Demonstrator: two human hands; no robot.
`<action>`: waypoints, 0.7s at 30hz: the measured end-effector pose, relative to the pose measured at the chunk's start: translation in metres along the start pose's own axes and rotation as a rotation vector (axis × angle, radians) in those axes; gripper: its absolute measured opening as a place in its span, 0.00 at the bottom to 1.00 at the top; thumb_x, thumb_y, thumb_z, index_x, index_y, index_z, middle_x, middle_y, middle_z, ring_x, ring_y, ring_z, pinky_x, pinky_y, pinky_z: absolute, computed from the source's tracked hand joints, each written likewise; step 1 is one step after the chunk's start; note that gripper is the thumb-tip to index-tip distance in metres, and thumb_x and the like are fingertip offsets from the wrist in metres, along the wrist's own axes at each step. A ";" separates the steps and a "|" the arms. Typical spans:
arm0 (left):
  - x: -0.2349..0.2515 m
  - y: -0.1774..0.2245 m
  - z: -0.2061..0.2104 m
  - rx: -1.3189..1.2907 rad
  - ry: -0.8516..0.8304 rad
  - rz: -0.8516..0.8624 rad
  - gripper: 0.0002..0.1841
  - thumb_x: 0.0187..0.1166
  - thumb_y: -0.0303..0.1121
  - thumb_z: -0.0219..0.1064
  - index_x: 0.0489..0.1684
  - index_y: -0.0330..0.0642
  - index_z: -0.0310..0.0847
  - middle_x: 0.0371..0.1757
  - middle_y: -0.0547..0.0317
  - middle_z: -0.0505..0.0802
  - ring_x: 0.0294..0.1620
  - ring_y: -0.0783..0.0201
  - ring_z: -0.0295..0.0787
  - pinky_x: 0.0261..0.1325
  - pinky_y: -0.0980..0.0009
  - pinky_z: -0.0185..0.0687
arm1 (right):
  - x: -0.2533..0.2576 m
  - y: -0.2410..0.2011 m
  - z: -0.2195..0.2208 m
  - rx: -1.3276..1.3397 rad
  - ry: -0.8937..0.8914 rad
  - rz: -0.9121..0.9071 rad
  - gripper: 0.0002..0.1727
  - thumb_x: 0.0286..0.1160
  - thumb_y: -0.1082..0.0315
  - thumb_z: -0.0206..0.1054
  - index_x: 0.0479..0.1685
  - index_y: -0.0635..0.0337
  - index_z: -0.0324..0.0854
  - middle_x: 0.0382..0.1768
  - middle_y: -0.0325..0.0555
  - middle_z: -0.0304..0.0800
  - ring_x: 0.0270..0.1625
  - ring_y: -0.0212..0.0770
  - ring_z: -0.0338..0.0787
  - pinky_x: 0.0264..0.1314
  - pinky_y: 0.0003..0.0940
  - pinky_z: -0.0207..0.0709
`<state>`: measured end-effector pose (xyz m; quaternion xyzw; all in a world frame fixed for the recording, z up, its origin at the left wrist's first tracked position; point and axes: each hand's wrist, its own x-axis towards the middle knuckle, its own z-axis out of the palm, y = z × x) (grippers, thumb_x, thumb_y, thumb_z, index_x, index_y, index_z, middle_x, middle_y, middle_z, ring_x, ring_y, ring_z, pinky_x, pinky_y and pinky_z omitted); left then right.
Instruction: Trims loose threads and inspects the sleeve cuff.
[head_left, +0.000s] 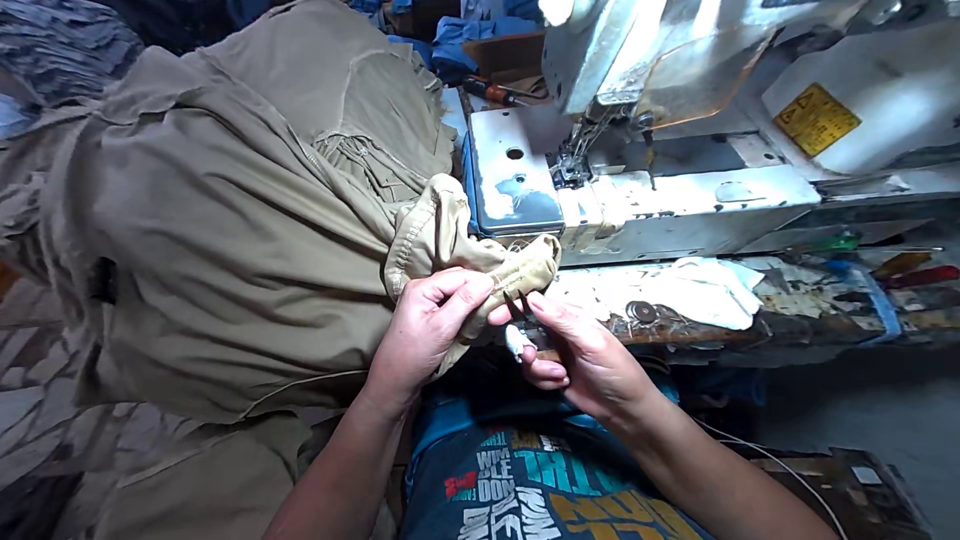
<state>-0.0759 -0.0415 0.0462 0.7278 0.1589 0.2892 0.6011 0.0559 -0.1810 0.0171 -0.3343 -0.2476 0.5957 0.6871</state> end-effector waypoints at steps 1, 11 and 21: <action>0.000 0.000 0.000 0.000 -0.001 -0.001 0.14 0.84 0.28 0.61 0.28 0.41 0.91 0.30 0.64 0.89 0.31 0.75 0.84 0.34 0.80 0.81 | 0.000 0.000 0.000 0.002 0.002 -0.001 0.23 0.93 0.56 0.48 0.52 0.60 0.88 0.25 0.33 0.83 0.17 0.16 0.71 0.18 0.09 0.64; 0.001 -0.001 0.000 -0.019 -0.005 0.004 0.16 0.85 0.28 0.58 0.27 0.42 0.90 0.29 0.65 0.88 0.29 0.76 0.83 0.33 0.80 0.80 | 0.000 0.001 -0.001 0.013 -0.010 0.004 0.23 0.93 0.56 0.48 0.52 0.60 0.88 0.27 0.33 0.83 0.17 0.17 0.71 0.18 0.09 0.64; 0.001 -0.001 0.002 -0.005 -0.011 0.022 0.16 0.84 0.28 0.60 0.25 0.43 0.90 0.29 0.66 0.88 0.31 0.76 0.83 0.35 0.80 0.81 | -0.001 0.001 0.000 0.026 0.013 0.008 0.23 0.93 0.57 0.48 0.51 0.61 0.88 0.26 0.34 0.83 0.17 0.17 0.72 0.17 0.09 0.64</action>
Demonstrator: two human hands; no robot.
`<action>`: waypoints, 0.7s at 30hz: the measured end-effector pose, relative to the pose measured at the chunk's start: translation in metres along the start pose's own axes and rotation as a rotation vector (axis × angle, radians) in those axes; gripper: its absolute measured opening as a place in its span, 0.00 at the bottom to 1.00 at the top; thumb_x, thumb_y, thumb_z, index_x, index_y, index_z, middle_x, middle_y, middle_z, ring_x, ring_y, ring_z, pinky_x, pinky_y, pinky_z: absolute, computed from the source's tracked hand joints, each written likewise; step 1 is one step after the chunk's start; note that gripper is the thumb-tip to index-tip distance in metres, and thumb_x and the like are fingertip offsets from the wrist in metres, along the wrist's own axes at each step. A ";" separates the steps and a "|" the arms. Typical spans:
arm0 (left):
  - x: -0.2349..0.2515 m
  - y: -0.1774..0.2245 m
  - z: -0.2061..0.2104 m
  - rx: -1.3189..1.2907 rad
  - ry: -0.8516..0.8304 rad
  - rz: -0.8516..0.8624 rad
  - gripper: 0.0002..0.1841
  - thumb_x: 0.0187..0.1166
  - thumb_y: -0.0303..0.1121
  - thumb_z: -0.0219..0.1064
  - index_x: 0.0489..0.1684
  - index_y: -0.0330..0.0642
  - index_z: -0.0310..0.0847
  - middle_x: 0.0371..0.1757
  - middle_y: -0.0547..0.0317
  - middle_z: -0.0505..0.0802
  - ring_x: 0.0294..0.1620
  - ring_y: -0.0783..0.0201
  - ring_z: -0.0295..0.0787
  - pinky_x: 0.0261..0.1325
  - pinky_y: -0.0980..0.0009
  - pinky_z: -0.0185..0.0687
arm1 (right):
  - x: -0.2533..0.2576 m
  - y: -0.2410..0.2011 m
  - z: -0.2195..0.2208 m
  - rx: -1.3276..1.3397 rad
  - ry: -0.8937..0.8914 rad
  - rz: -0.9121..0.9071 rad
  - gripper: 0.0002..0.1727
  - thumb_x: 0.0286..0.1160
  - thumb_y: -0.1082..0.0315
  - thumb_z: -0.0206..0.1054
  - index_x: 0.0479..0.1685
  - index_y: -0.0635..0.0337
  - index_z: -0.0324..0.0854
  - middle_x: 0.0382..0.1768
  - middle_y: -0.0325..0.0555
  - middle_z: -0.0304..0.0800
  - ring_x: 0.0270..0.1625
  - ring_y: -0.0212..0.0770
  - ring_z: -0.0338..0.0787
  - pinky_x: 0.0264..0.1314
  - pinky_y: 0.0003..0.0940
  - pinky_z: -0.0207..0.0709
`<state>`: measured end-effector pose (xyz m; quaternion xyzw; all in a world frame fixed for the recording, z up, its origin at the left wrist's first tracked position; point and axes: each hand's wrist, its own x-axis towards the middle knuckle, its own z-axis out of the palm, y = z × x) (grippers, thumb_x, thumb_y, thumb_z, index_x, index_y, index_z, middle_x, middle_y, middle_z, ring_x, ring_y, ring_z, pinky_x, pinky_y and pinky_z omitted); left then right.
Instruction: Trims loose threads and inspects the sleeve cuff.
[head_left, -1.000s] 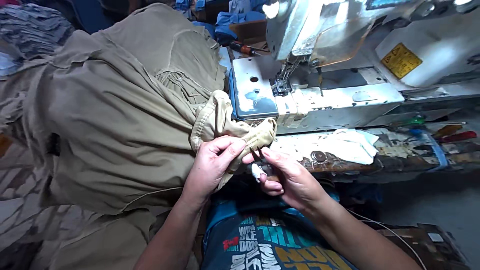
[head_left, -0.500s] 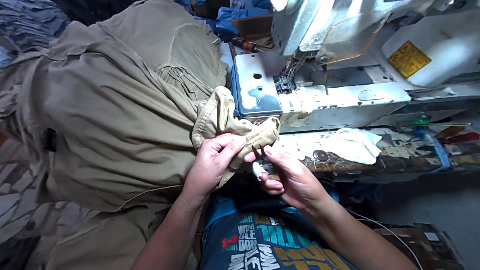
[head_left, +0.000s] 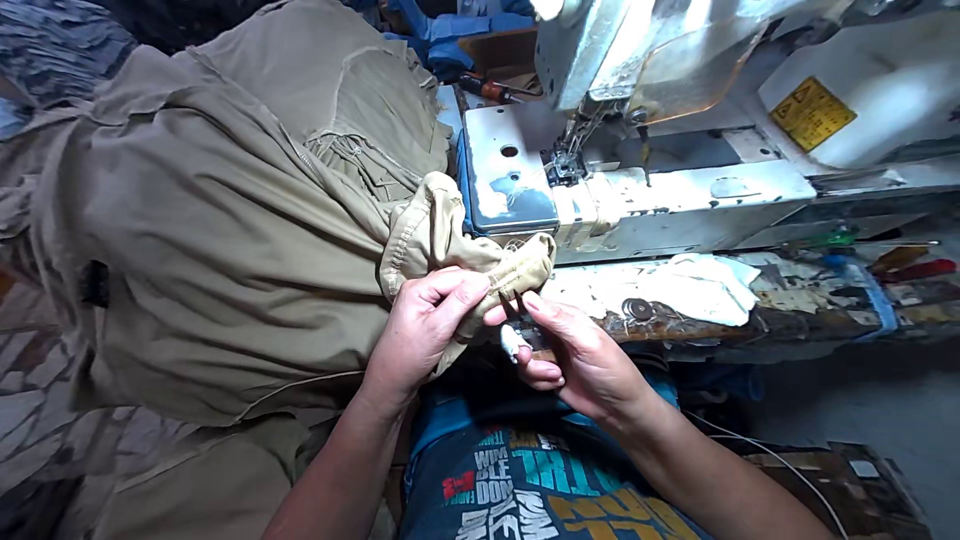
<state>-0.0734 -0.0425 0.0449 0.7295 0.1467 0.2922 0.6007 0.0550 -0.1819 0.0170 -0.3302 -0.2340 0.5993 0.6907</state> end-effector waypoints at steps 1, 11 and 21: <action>0.000 0.000 0.000 0.001 -0.001 0.003 0.16 0.84 0.28 0.60 0.25 0.43 0.90 0.29 0.66 0.88 0.31 0.76 0.83 0.35 0.80 0.81 | 0.000 0.000 0.000 0.000 0.002 0.001 0.23 0.93 0.57 0.48 0.51 0.61 0.87 0.26 0.34 0.83 0.17 0.17 0.72 0.17 0.09 0.64; 0.002 -0.003 0.001 0.005 0.006 -0.003 0.15 0.84 0.29 0.61 0.24 0.43 0.89 0.28 0.65 0.87 0.30 0.75 0.82 0.34 0.80 0.80 | -0.001 0.000 0.000 0.008 0.035 0.001 0.23 0.94 0.58 0.46 0.51 0.61 0.87 0.26 0.34 0.83 0.17 0.18 0.72 0.18 0.10 0.64; 0.003 -0.001 0.001 -0.015 0.018 -0.050 0.15 0.84 0.29 0.61 0.24 0.43 0.89 0.25 0.64 0.87 0.26 0.75 0.82 0.31 0.80 0.79 | -0.002 0.000 0.000 0.011 0.041 0.008 0.23 0.94 0.58 0.46 0.51 0.61 0.87 0.25 0.34 0.82 0.17 0.18 0.71 0.17 0.10 0.64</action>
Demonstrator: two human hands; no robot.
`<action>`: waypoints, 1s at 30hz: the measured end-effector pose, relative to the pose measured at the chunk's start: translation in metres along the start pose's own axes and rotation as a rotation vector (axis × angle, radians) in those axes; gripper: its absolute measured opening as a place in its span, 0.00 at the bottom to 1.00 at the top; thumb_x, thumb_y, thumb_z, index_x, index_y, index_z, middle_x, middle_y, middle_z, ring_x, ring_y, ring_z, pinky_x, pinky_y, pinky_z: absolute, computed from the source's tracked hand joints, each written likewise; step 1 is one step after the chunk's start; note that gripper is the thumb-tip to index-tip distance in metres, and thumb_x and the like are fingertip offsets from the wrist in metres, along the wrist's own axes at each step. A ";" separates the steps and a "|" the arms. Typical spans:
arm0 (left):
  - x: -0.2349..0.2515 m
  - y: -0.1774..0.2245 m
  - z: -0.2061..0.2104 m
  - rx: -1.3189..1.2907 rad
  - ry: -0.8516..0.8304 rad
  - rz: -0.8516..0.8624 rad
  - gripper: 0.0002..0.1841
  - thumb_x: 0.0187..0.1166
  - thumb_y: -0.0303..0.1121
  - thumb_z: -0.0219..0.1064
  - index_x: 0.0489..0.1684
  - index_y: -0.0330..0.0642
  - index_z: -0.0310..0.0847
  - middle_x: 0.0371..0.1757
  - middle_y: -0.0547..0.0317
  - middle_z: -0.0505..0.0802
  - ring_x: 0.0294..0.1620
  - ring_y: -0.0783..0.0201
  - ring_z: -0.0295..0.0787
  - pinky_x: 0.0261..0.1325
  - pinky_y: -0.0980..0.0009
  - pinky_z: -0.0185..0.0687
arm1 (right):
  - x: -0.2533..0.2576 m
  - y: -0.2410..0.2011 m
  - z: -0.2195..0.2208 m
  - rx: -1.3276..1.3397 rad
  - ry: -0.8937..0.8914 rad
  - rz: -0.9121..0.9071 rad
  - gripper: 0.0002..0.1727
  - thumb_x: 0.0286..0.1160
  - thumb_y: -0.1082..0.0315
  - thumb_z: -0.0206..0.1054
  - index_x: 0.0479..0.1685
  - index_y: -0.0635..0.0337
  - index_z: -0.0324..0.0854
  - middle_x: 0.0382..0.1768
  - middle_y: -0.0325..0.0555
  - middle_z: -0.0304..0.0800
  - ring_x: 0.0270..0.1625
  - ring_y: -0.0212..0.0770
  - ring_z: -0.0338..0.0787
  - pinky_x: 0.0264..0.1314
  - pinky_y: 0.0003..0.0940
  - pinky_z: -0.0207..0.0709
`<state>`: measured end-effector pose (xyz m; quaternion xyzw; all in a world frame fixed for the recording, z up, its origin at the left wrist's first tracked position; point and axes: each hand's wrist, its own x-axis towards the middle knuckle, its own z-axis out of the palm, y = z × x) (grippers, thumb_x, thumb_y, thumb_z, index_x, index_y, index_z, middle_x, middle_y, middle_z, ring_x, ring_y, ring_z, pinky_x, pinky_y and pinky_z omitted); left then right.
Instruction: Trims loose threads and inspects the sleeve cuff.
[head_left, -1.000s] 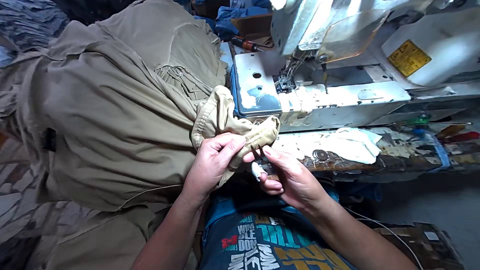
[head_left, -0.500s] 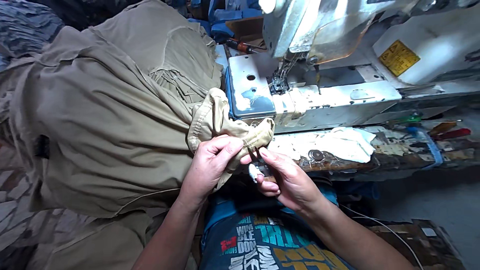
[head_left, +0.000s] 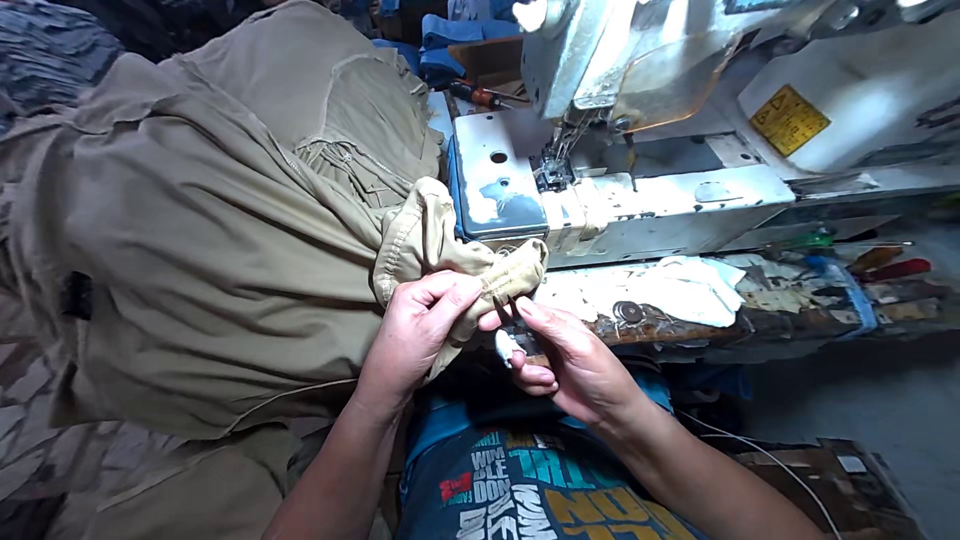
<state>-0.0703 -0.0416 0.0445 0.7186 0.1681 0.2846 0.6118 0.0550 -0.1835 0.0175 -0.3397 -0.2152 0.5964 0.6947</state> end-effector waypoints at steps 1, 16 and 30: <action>0.000 0.000 0.000 0.001 -0.002 0.001 0.15 0.84 0.29 0.61 0.24 0.43 0.88 0.25 0.64 0.86 0.26 0.75 0.81 0.30 0.80 0.79 | 0.000 0.000 0.000 0.001 0.000 0.000 0.23 0.94 0.58 0.46 0.51 0.61 0.87 0.26 0.34 0.83 0.17 0.18 0.71 0.17 0.10 0.64; 0.000 -0.001 0.000 0.003 0.000 0.009 0.15 0.84 0.28 0.61 0.25 0.43 0.89 0.26 0.64 0.88 0.27 0.75 0.82 0.31 0.81 0.80 | 0.001 0.002 0.000 0.024 -0.002 -0.006 0.23 0.94 0.59 0.46 0.51 0.62 0.87 0.26 0.35 0.82 0.17 0.18 0.72 0.17 0.10 0.64; 0.000 -0.003 0.001 -0.020 0.002 0.003 0.15 0.84 0.27 0.61 0.26 0.42 0.90 0.26 0.64 0.88 0.27 0.76 0.83 0.31 0.80 0.81 | 0.002 0.006 -0.003 0.037 -0.015 0.001 0.23 0.94 0.58 0.46 0.51 0.62 0.87 0.26 0.35 0.83 0.17 0.18 0.72 0.17 0.10 0.63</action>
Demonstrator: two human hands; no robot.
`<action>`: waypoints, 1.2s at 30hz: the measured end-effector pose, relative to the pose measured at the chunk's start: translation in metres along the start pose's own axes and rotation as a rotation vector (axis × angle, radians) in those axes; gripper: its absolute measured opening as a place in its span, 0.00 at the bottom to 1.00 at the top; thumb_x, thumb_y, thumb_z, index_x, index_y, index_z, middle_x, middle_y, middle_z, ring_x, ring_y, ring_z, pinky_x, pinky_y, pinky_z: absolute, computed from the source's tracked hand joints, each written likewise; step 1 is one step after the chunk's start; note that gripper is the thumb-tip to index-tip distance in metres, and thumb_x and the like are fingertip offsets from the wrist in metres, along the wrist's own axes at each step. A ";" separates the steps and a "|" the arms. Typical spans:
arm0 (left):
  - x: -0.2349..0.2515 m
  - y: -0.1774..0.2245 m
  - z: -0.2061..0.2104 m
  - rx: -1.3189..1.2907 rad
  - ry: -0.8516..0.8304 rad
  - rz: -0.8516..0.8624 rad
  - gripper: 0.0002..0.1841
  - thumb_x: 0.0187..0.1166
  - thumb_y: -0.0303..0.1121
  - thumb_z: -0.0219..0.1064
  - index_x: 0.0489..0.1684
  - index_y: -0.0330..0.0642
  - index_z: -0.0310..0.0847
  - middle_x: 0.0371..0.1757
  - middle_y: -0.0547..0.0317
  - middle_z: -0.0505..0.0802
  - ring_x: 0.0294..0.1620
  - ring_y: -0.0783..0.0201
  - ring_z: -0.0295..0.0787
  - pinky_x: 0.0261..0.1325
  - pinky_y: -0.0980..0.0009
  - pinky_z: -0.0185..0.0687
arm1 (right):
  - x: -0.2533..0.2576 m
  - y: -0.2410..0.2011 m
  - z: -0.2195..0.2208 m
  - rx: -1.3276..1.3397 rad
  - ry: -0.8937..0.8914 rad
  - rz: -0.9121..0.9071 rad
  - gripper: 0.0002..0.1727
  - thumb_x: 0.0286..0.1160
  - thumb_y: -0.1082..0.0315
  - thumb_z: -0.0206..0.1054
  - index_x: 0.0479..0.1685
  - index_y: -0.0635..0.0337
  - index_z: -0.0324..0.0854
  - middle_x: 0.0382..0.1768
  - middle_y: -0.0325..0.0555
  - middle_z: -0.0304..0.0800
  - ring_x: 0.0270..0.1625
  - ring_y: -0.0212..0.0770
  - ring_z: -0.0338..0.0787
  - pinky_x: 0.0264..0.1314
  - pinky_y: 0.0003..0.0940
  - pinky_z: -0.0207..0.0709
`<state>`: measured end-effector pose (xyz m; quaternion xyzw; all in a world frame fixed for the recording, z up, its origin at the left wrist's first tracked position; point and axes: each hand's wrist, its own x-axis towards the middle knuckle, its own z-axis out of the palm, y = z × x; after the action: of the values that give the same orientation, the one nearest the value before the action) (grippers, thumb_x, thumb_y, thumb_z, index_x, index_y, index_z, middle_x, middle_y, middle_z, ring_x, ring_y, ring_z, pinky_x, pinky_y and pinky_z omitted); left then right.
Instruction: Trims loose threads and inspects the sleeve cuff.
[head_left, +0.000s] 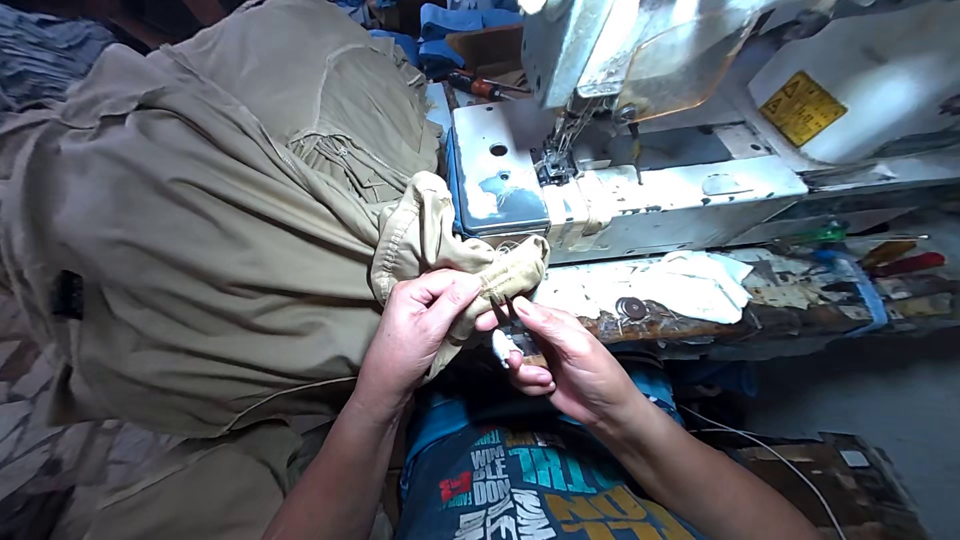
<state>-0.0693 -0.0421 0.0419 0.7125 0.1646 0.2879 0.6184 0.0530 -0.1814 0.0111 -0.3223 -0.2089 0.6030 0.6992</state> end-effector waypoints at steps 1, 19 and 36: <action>0.000 0.000 0.000 0.003 0.002 0.000 0.15 0.84 0.27 0.61 0.26 0.42 0.90 0.26 0.65 0.88 0.27 0.76 0.83 0.31 0.80 0.81 | 0.000 0.000 0.000 0.003 0.001 0.000 0.23 0.94 0.58 0.46 0.51 0.62 0.87 0.26 0.35 0.83 0.17 0.18 0.72 0.17 0.10 0.63; 0.000 -0.004 -0.003 0.011 -0.026 0.022 0.11 0.81 0.27 0.65 0.29 0.40 0.92 0.29 0.63 0.90 0.28 0.75 0.85 0.32 0.80 0.82 | 0.002 0.001 -0.001 0.026 0.010 0.007 0.22 0.93 0.59 0.49 0.49 0.63 0.87 0.27 0.36 0.83 0.17 0.18 0.72 0.17 0.10 0.65; -0.001 -0.001 -0.002 0.098 -0.023 0.025 0.08 0.81 0.28 0.66 0.36 0.42 0.92 0.33 0.66 0.92 0.31 0.77 0.86 0.34 0.82 0.82 | -0.006 -0.001 -0.013 -0.101 -0.081 -0.131 0.18 0.91 0.55 0.56 0.48 0.57 0.86 0.27 0.30 0.82 0.21 0.16 0.72 0.22 0.10 0.65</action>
<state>-0.0714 -0.0413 0.0405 0.7472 0.1627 0.2790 0.5808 0.0612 -0.1901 0.0031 -0.3181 -0.2879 0.5572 0.7110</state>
